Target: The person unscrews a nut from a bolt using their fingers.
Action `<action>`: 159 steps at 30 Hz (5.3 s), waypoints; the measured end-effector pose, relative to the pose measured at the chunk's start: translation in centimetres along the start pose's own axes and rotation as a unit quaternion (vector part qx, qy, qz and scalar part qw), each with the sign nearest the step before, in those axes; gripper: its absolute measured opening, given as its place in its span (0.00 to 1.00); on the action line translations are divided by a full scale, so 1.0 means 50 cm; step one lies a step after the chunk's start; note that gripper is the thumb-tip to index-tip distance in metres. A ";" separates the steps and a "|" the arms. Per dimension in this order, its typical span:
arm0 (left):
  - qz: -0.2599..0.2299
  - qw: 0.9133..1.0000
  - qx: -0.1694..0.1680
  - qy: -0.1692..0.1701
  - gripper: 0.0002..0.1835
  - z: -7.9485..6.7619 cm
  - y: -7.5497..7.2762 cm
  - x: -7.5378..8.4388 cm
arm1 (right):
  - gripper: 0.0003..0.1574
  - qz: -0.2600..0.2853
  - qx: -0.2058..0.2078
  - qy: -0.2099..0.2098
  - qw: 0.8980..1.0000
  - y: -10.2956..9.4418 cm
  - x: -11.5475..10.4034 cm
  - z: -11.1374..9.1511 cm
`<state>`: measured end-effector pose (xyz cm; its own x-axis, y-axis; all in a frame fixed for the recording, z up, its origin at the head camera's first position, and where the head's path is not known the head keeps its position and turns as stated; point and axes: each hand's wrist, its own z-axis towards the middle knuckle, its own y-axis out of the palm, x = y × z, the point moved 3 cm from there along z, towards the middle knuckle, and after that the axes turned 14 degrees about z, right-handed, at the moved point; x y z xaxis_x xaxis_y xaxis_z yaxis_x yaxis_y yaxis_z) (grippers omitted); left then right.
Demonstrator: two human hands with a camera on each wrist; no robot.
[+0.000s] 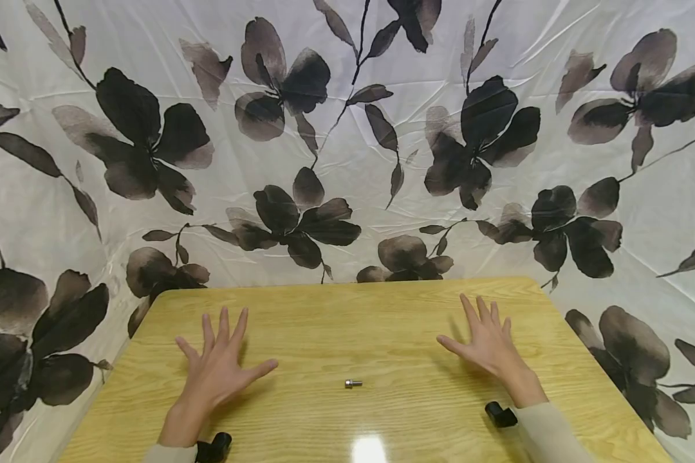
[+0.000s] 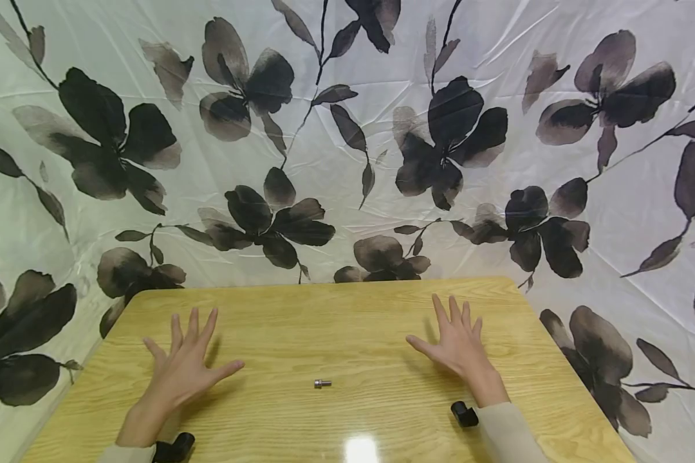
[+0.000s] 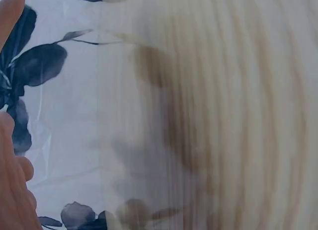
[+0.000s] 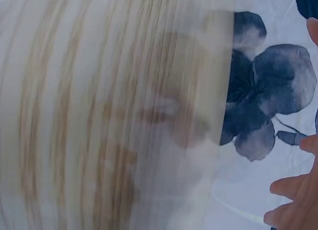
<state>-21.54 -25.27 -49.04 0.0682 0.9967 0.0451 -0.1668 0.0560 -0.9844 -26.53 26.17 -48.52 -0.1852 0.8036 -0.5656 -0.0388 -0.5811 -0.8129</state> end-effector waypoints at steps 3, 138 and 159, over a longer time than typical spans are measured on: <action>-0.025 1.000 0.008 0.004 0.65 0.004 -0.001 0.005 | 0.70 0.029 0.000 0.001 1.000 0.011 -0.007 -0.002; -0.333 0.894 0.205 0.217 0.11 0.021 -0.091 0.310 | 0.06 0.331 0.021 -0.267 0.905 0.100 -0.333 -0.048; -0.375 0.846 0.278 0.258 0.16 0.020 -0.106 0.329 | 0.14 0.380 -0.017 -0.194 0.904 0.080 -0.335 -0.047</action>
<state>-20.51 -9.13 -42.93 0.7563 0.5178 0.3998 -0.3127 0.8230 -0.4742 -21.26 10.69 -42.64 -0.4770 0.0636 -0.8766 0.2741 -0.9369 -0.2171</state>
